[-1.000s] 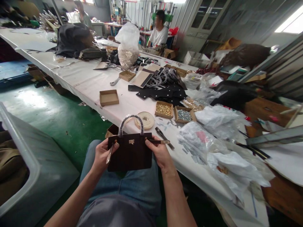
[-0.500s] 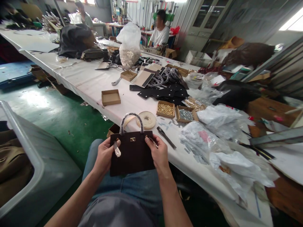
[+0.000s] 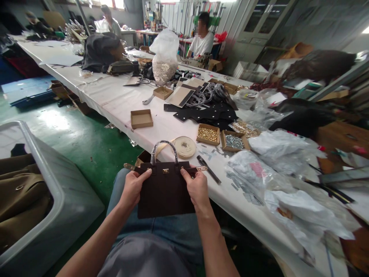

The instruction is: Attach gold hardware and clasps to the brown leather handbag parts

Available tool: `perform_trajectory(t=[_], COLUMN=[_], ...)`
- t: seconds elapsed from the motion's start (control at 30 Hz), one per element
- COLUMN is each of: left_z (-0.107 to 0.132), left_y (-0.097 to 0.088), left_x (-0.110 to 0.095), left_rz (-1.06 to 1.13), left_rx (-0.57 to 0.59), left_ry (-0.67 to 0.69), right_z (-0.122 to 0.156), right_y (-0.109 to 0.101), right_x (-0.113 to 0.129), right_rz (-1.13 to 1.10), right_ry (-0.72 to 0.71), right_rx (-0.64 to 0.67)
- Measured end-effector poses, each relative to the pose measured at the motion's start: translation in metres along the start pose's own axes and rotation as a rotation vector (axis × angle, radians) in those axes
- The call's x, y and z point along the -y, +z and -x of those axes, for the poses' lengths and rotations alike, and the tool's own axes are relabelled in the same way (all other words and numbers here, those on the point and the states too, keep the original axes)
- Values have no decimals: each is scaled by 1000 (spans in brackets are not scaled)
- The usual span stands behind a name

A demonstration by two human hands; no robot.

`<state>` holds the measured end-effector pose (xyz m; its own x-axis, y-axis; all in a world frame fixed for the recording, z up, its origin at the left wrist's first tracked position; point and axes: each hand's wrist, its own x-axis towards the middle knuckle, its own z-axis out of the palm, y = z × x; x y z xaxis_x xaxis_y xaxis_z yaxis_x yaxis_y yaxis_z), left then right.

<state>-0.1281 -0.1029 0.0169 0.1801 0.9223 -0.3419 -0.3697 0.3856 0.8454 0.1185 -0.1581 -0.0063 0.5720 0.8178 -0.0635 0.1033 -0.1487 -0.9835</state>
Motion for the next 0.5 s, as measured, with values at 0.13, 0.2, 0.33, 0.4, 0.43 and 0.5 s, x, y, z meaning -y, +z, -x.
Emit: perform_trajectory(t=[0.13,0.2,0.33,0.4,0.43,0.5], left_z=[1,3,8,8,8,8], left_y=[3,6,9,9,8,6], left_x=[4,8,12,10,8,3], left_rz=[-31,-18,23,28,29,42], left_rx=[-32,-41,-50,-56,-54,-27], left_ry=[58,68,54,36,22,-7], right_z=[4,5,3,2,1,1], right_y=[9,12,15,15,14,11], right_x=[-6,-6,-6,-5,-5,-3], right_rz=[156,208,269,293,297,300], right_ry=[-73,-107,-121,-106,-95,-85], right_rx=[-116,-139,-160,-149,-129,-84])
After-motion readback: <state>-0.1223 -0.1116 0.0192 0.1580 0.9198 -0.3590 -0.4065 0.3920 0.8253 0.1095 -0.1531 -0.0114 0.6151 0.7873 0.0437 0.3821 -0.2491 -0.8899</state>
